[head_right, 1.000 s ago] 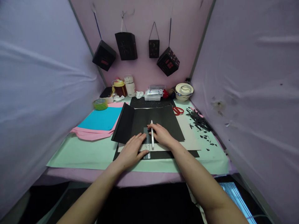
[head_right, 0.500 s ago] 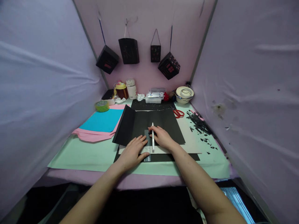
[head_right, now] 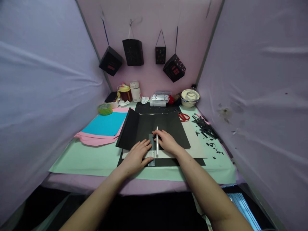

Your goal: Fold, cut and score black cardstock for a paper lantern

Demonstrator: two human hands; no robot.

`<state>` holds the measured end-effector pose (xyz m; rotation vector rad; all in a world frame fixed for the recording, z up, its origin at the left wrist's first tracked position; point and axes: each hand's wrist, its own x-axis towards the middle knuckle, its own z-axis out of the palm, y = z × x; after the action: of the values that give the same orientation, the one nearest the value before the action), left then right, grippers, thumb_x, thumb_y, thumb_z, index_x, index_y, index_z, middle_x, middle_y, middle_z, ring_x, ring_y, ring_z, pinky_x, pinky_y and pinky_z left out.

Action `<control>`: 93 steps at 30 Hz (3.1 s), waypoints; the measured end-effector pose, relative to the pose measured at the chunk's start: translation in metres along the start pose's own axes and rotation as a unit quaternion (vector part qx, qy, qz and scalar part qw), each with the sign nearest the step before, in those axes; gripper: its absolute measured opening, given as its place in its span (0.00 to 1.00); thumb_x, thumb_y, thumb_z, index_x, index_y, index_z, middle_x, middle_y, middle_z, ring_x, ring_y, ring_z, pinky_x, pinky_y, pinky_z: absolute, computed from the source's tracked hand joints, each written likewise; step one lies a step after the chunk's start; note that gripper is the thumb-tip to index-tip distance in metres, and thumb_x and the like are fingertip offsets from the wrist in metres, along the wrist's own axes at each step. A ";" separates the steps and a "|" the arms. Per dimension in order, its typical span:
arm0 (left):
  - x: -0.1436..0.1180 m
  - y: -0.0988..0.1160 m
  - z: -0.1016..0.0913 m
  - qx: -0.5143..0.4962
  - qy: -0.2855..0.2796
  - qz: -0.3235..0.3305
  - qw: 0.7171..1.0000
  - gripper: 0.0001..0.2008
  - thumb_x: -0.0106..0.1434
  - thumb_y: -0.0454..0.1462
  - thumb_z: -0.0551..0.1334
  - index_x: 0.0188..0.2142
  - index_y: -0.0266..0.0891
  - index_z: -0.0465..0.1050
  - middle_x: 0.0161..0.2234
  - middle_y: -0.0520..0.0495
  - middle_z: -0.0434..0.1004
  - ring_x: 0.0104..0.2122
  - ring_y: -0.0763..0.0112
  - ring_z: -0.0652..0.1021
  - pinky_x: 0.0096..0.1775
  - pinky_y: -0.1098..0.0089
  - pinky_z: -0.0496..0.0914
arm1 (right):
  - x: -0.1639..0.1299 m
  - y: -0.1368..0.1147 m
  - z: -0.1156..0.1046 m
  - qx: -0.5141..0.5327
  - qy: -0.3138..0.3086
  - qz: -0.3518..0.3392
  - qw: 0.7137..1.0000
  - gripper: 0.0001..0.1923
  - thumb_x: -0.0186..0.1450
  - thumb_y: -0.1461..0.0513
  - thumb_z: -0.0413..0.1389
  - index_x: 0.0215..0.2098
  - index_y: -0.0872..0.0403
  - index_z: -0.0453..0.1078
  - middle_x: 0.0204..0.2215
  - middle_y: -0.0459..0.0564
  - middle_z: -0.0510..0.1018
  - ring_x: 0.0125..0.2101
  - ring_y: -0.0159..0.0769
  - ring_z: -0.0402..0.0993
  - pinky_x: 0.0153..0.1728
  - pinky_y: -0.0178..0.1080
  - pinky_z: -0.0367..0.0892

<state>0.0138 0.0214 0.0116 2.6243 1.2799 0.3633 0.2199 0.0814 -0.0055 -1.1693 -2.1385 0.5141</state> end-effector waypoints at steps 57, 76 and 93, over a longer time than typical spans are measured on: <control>0.002 -0.002 0.000 -0.016 -0.012 0.010 1.000 0.26 0.64 0.47 0.57 0.59 0.41 0.61 0.63 0.44 0.57 0.64 0.57 0.55 0.62 0.54 0.51 | -0.002 -0.002 -0.001 0.064 0.040 0.034 0.997 0.13 0.63 0.62 0.53 0.47 0.47 0.67 0.51 0.48 0.74 0.51 0.38 0.70 0.54 0.46 0.63; 0.001 0.000 -0.003 -0.020 -0.011 0.007 1.000 0.26 0.64 0.47 0.57 0.58 0.39 0.61 0.63 0.45 0.57 0.64 0.58 0.55 0.62 0.55 0.51 | 0.048 -0.002 -0.004 0.113 0.115 0.143 0.977 0.15 0.64 0.55 0.48 0.21 0.52 0.62 0.17 0.42 0.69 0.20 0.31 0.66 0.28 0.34 0.60; 0.001 -0.002 0.000 -0.020 -0.009 0.008 1.000 0.26 0.65 0.48 0.57 0.59 0.40 0.61 0.63 0.44 0.57 0.64 0.57 0.55 0.62 0.55 0.51 | 0.043 0.000 0.002 0.087 0.102 0.119 0.984 0.16 0.65 0.56 0.47 0.21 0.52 0.60 0.17 0.42 0.70 0.22 0.32 0.68 0.30 0.34 0.60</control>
<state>0.0130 0.0235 0.0116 2.5989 1.2347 0.3641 0.2018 0.1178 0.0080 -1.3240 -1.7551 0.6428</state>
